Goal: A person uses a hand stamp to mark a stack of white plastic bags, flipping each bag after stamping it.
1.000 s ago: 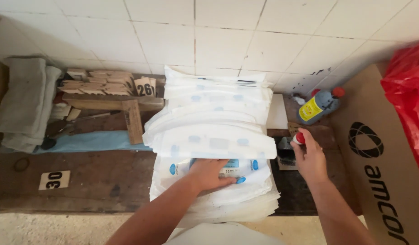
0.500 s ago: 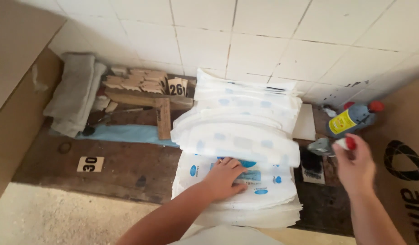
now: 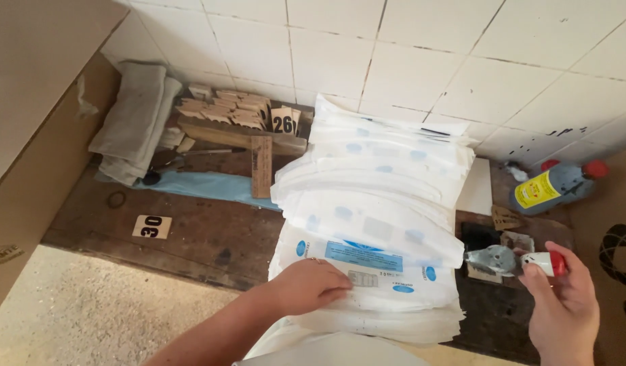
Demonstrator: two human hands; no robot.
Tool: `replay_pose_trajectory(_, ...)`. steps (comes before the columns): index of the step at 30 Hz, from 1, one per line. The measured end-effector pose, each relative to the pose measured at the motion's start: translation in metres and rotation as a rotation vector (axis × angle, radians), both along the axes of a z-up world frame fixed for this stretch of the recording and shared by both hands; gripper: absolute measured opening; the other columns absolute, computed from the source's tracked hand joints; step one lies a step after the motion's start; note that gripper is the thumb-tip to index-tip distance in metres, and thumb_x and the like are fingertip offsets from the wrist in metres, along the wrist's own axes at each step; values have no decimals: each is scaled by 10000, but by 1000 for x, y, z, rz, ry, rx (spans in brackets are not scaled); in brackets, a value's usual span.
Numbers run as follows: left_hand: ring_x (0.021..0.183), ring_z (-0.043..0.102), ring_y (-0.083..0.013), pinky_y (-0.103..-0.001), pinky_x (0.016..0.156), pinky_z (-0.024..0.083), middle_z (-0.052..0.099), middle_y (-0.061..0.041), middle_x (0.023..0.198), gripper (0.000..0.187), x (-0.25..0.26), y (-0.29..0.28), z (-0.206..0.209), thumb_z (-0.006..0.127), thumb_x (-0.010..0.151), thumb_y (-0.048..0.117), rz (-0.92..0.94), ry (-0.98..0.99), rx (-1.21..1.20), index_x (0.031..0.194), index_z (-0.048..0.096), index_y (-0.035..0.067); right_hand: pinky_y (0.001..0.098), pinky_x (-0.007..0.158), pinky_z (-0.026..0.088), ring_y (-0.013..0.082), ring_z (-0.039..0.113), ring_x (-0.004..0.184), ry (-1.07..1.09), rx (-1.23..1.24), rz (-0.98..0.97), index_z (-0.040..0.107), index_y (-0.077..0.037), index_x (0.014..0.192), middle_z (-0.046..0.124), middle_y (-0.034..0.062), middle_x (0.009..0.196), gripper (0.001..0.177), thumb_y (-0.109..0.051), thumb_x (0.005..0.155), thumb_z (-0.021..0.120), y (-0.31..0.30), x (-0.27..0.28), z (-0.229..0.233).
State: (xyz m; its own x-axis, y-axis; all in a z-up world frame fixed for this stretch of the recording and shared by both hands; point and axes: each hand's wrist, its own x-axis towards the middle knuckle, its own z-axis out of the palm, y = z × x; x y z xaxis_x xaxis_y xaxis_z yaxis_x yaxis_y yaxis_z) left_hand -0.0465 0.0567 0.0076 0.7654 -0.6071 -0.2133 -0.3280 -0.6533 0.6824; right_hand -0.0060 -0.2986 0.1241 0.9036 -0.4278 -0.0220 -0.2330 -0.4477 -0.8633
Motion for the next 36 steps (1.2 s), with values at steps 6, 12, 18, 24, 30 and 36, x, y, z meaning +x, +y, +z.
replay_pose_trajectory(6,1298,526,-312,-461,1063,401,571,-7,1485,464,4,-11,-7,491,994,325,-43,-42,187,1425,603,194,449,946,539,313,622,1010,-23,-33,28,549,30,1462,623,228,1178,406,-1,1063,616,9,-13,6)
replay_pose_trajectory(12,860,576,-317,-455,768,479,591,-46,955,221,10,-7,-11,519,1002,154,155,-268,208,950,733,138,475,920,583,326,630,1026,-214,-9,15,557,85,1458,614,253,1152,367,83,1093,590,2,-26,-5)
replay_pose_trajectory(18,560,534,-345,-487,560,393,616,-56,645,150,35,-14,17,420,1049,269,524,-93,130,1021,547,195,394,951,592,291,662,1084,-322,121,57,539,41,1467,626,200,1223,381,108,1093,558,4,-29,-7)
replay_pose_trajectory(24,1128,508,-214,-402,853,503,637,-128,1307,387,54,-29,55,441,1025,235,773,419,-390,1406,372,231,289,705,484,193,649,909,107,50,27,565,-104,1394,738,99,1188,455,31,960,585,39,-32,29)
replay_pose_trajectory(30,1600,214,-230,-368,1132,403,-11,94,1771,1050,55,-43,67,625,945,141,640,415,-348,1599,-151,415,290,943,616,172,727,976,-262,-225,559,639,-42,1319,753,114,1123,513,-183,843,768,32,-18,-56)
replay_pose_trajectory(36,1588,238,-221,-379,1153,420,-11,50,1758,973,71,-44,35,620,944,36,606,185,-431,1625,-17,316,307,903,585,181,714,964,-271,-322,677,657,-110,1272,750,43,1071,474,-318,865,782,63,2,-85)
